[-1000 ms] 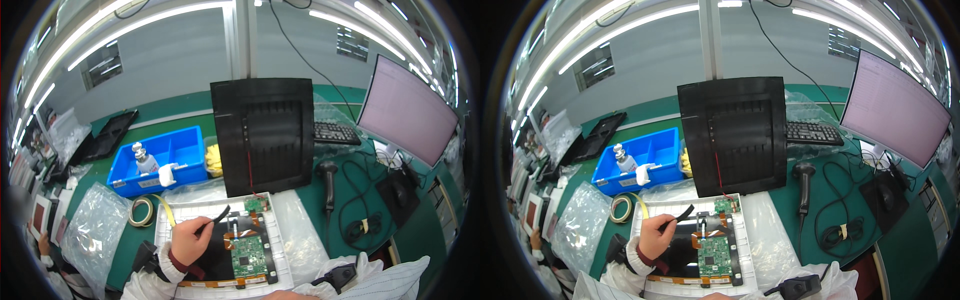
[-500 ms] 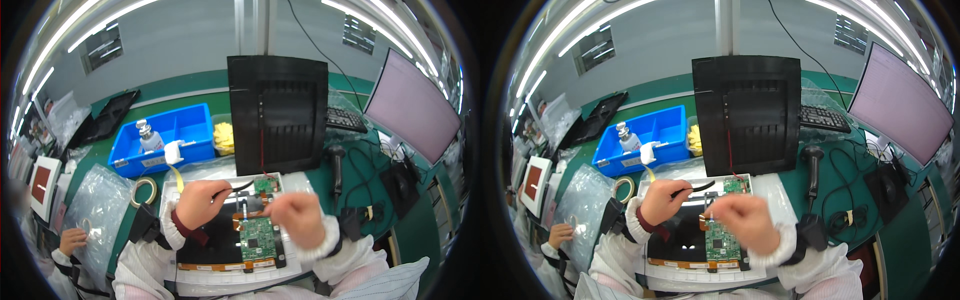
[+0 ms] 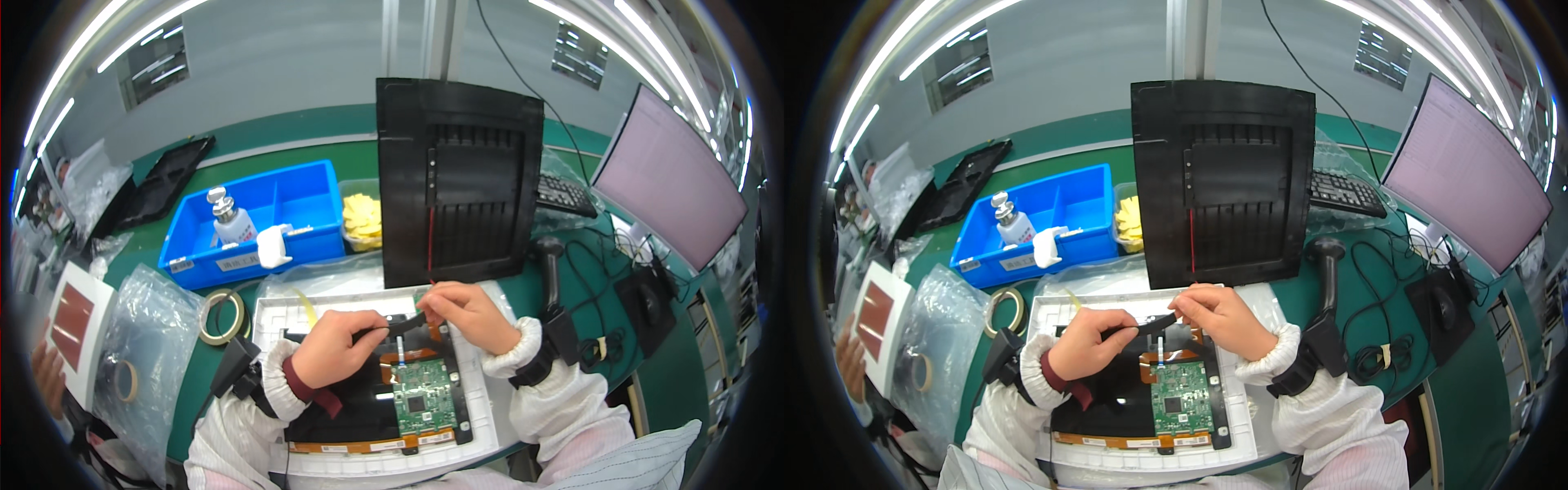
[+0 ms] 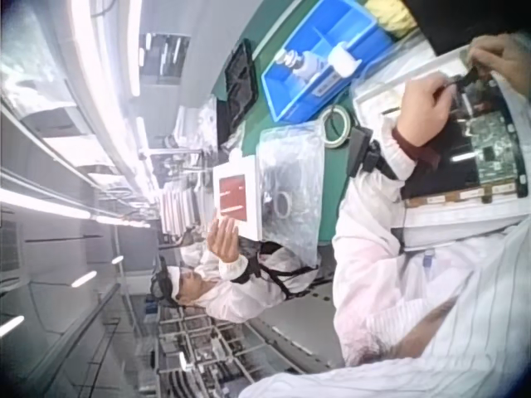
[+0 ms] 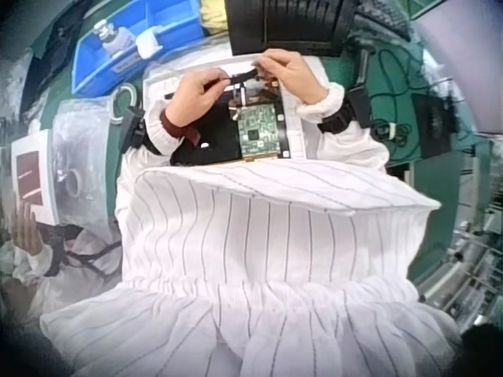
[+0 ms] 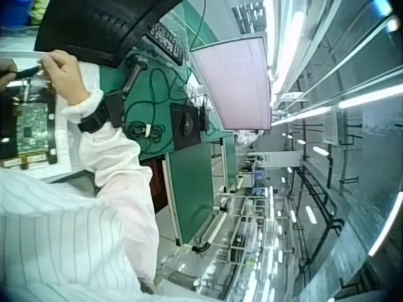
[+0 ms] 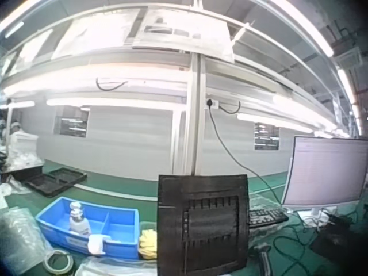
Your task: The person connects a ribbon cable to a circuit board on a tablet assembly, secures it with a small piece of tape, and then applies a long black strip of tape over the connection.
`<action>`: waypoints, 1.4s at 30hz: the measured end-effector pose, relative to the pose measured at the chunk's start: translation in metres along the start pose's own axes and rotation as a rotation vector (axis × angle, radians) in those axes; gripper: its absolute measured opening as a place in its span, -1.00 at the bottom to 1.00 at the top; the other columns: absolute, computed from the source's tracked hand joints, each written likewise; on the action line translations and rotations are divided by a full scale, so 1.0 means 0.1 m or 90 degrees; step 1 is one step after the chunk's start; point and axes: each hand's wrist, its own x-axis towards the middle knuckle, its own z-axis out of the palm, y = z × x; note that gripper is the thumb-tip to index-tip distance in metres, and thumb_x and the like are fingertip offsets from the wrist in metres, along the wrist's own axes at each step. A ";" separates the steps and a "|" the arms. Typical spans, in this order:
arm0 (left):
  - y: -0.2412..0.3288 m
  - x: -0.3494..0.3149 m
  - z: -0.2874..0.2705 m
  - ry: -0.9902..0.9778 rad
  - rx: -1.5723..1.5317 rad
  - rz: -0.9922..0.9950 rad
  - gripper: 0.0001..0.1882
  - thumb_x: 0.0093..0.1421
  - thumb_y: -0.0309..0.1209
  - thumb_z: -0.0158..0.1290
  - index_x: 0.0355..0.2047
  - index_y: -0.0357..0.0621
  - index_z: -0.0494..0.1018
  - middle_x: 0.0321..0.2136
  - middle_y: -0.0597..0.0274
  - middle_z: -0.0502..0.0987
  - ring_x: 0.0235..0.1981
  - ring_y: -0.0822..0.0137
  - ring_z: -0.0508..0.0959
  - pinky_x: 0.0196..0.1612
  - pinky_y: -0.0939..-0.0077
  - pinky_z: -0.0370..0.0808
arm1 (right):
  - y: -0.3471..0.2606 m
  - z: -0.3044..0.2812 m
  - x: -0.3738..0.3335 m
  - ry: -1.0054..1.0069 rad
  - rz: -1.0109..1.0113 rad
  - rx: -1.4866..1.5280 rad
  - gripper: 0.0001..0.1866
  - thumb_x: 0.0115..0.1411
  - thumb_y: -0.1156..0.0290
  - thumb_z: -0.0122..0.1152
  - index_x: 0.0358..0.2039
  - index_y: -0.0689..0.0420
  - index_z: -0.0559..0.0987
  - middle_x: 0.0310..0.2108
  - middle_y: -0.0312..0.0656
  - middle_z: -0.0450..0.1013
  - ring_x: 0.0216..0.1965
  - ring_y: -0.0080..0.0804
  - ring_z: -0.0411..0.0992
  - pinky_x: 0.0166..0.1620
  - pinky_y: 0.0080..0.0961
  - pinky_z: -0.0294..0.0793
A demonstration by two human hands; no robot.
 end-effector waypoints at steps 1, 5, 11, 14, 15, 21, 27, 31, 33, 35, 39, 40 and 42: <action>-0.02 -0.01 0.00 0.005 0.008 0.030 -0.91 0.06 -0.48 0.01 -0.44 -0.25 0.46 -0.62 0.04 0.47 -0.58 0.10 0.49 -0.50 0.45 0.39 | -0.02 0.01 -0.01 -0.028 0.044 0.076 -0.82 0.15 0.40 0.08 -0.38 0.27 0.53 -0.46 -0.29 0.39 -0.45 -0.62 0.35 -0.39 -0.71 0.34; -0.03 -0.07 -0.02 0.011 0.011 0.022 -0.90 0.06 -0.45 0.01 -0.45 -0.22 0.46 -0.61 0.02 0.46 -0.56 0.07 0.49 -0.50 0.43 0.39 | -0.15 0.10 -0.04 -0.085 0.124 0.138 -0.85 0.14 0.45 0.10 -0.36 0.27 0.52 -0.42 -0.27 0.40 -0.42 -0.61 0.37 -0.36 -0.72 0.35; -0.01 -0.04 0.05 -0.013 0.020 0.029 -0.91 0.07 -0.50 0.01 -0.44 -0.27 0.46 -0.69 0.15 0.43 -0.65 0.33 0.45 -0.53 0.57 0.36 | -0.04 0.14 -0.10 -0.113 0.011 -0.011 -0.86 0.00 0.62 0.20 -0.36 0.30 0.51 -0.42 -0.24 0.40 -0.41 -0.61 0.38 -0.38 -0.73 0.36; -0.02 -0.04 0.07 -0.025 0.010 0.037 -0.92 0.07 -0.49 0.01 -0.44 -0.26 0.46 -0.69 0.16 0.44 -0.66 0.34 0.46 -0.54 0.57 0.36 | -0.02 0.20 -0.10 -0.096 -0.027 -0.002 -0.87 0.02 0.53 0.21 -0.40 0.29 0.52 -0.48 -0.22 0.43 -0.53 -0.60 0.36 -0.46 -0.74 0.32; -0.02 -0.04 0.08 -0.021 0.030 0.043 -0.90 0.07 -0.46 0.00 -0.45 -0.21 0.47 -0.64 0.08 0.45 -0.59 0.17 0.47 -0.51 0.46 0.39 | 0.00 0.22 -0.11 -0.095 -0.026 -0.002 -0.87 0.02 0.53 0.21 -0.40 0.29 0.52 -0.48 -0.22 0.43 -0.53 -0.60 0.36 -0.46 -0.74 0.32; -0.01 -0.05 0.09 -0.044 0.082 0.022 -0.88 0.08 -0.41 -0.03 -0.44 -0.16 0.48 -0.58 -0.01 0.47 -0.53 0.00 0.49 -0.47 0.33 0.42 | 0.01 0.27 -0.12 -0.079 -0.074 -0.046 -0.86 -0.02 0.52 0.22 -0.42 0.28 0.53 -0.54 -0.20 0.43 -0.56 -0.51 0.35 -0.49 -0.64 0.30; -0.04 -0.04 0.12 -0.045 0.050 0.054 -0.88 0.09 -0.41 -0.04 -0.44 -0.18 0.46 -0.60 0.00 0.47 -0.53 -0.01 0.49 -0.47 0.32 0.42 | -0.06 0.26 -0.13 -0.107 -0.039 -0.087 -0.88 -0.01 0.61 0.21 -0.41 0.31 0.51 -0.46 -0.21 0.42 -0.45 -0.57 0.39 -0.44 -0.72 0.36; -0.04 -0.04 0.12 -0.049 0.063 0.055 -0.87 0.09 -0.39 -0.04 -0.45 -0.16 0.46 -0.60 0.01 0.47 -0.53 0.00 0.49 -0.48 0.32 0.41 | -0.07 0.27 -0.13 -0.097 -0.067 -0.112 -0.89 -0.03 0.58 0.23 -0.45 0.30 0.52 -0.50 -0.21 0.42 -0.49 -0.55 0.38 -0.47 -0.69 0.34; -0.04 -0.05 0.11 -0.050 0.080 0.059 -0.89 0.08 -0.44 -0.03 -0.45 -0.19 0.46 -0.60 0.02 0.46 -0.56 0.03 0.48 -0.49 0.38 0.40 | -0.06 0.28 -0.13 -0.089 -0.086 -0.114 -0.90 -0.04 0.58 0.24 -0.46 0.30 0.52 -0.51 -0.21 0.42 -0.50 -0.54 0.38 -0.47 -0.68 0.33; -0.02 -0.05 0.11 -0.053 0.096 0.063 -0.90 0.07 -0.48 -0.02 -0.45 -0.23 0.46 -0.61 0.04 0.46 -0.58 0.07 0.47 -0.49 0.45 0.40 | -0.07 0.28 -0.12 -0.079 -0.096 -0.119 -0.88 -0.04 0.50 0.24 -0.48 0.28 0.53 -0.57 -0.15 0.43 -0.54 -0.35 0.39 -0.45 -0.55 0.33; 0.01 -0.05 0.09 -0.065 0.101 0.043 -0.89 0.07 -0.44 -0.01 -0.47 -0.21 0.47 -0.63 0.03 0.44 -0.60 0.07 0.45 -0.52 0.44 0.38 | -0.08 0.28 -0.12 -0.081 -0.123 -0.135 -0.88 -0.06 0.50 0.24 -0.49 0.28 0.53 -0.58 -0.14 0.43 -0.54 -0.33 0.39 -0.45 -0.53 0.33; 0.02 -0.05 0.09 -0.071 0.110 0.038 -0.88 0.06 -0.43 0.00 -0.48 -0.21 0.47 -0.64 0.02 0.43 -0.61 0.07 0.45 -0.52 0.44 0.38 | -0.08 0.28 -0.13 -0.082 -0.119 -0.136 -0.88 -0.07 0.51 0.25 -0.50 0.28 0.53 -0.58 -0.15 0.43 -0.54 -0.33 0.39 -0.45 -0.53 0.33; 0.02 -0.05 0.08 -0.075 0.108 0.036 -0.88 0.06 -0.43 0.00 -0.48 -0.21 0.47 -0.64 0.01 0.43 -0.62 0.08 0.44 -0.52 0.45 0.38 | -0.08 0.29 -0.13 -0.082 -0.115 -0.137 -0.88 -0.07 0.51 0.25 -0.50 0.28 0.53 -0.58 -0.15 0.43 -0.54 -0.32 0.38 -0.45 -0.52 0.33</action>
